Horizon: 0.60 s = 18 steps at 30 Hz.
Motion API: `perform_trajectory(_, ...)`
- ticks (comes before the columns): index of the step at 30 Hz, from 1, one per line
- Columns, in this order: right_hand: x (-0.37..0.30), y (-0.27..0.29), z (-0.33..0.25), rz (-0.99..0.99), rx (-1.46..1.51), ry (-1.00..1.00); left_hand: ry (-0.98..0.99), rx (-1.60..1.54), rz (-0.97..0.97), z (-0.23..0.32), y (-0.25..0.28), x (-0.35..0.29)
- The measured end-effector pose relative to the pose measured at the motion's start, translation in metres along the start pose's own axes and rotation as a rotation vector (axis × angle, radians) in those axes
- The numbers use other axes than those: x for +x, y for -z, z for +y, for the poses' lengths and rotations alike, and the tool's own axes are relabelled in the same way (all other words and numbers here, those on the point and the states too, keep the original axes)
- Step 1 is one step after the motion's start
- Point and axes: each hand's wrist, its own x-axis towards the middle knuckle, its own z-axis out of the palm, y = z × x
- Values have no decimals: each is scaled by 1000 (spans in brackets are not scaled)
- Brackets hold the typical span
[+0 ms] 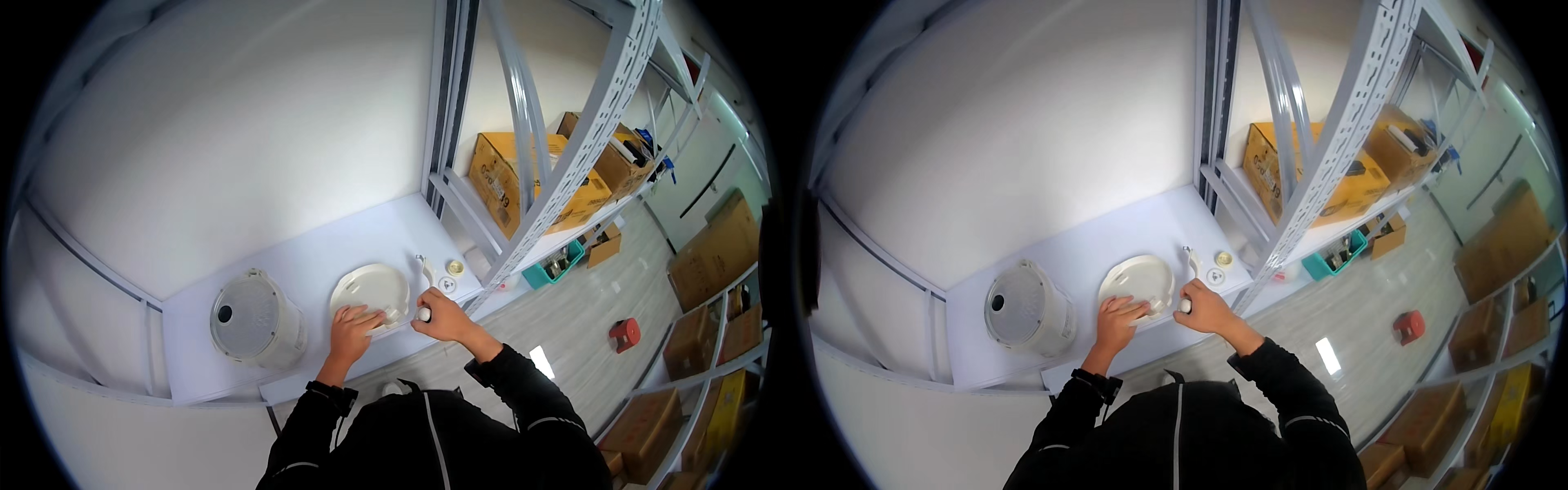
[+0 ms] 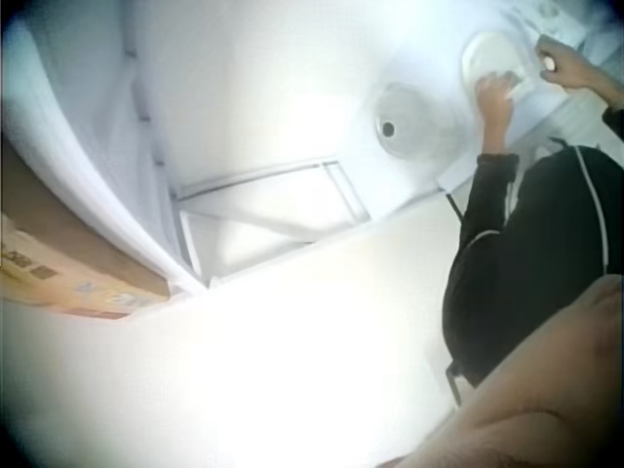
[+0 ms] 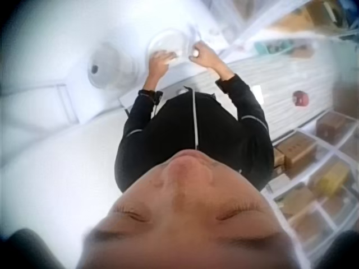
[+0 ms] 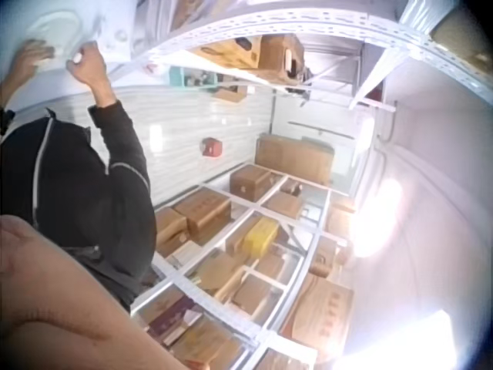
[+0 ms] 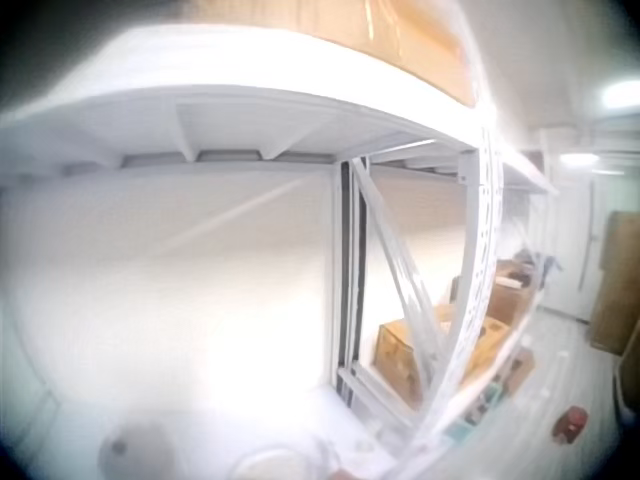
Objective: The person uses a screwdriver to tighten screws on the lid of a white cylindrical appliance, then removes the lid to inspect the interior. They continue to tighten screws on the lid and the body of the appliance, then place the lid back on.
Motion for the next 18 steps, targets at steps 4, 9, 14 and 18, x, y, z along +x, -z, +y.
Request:
perform_trajectory(4,17,-27,9,31,-19,-35,-63,-35,-56,-21,6,9)
perform_trajectory(9,41,-36,23,43,-71,-73,-76,-113,-104,-37,0,21)
perform_trajectory(14,45,-41,35,51,-130,-100,-57,-196,-155,-40,-6,21)
perform_trajectory(18,49,-42,44,50,-194,-91,-39,-210,-255,-44,-2,30)
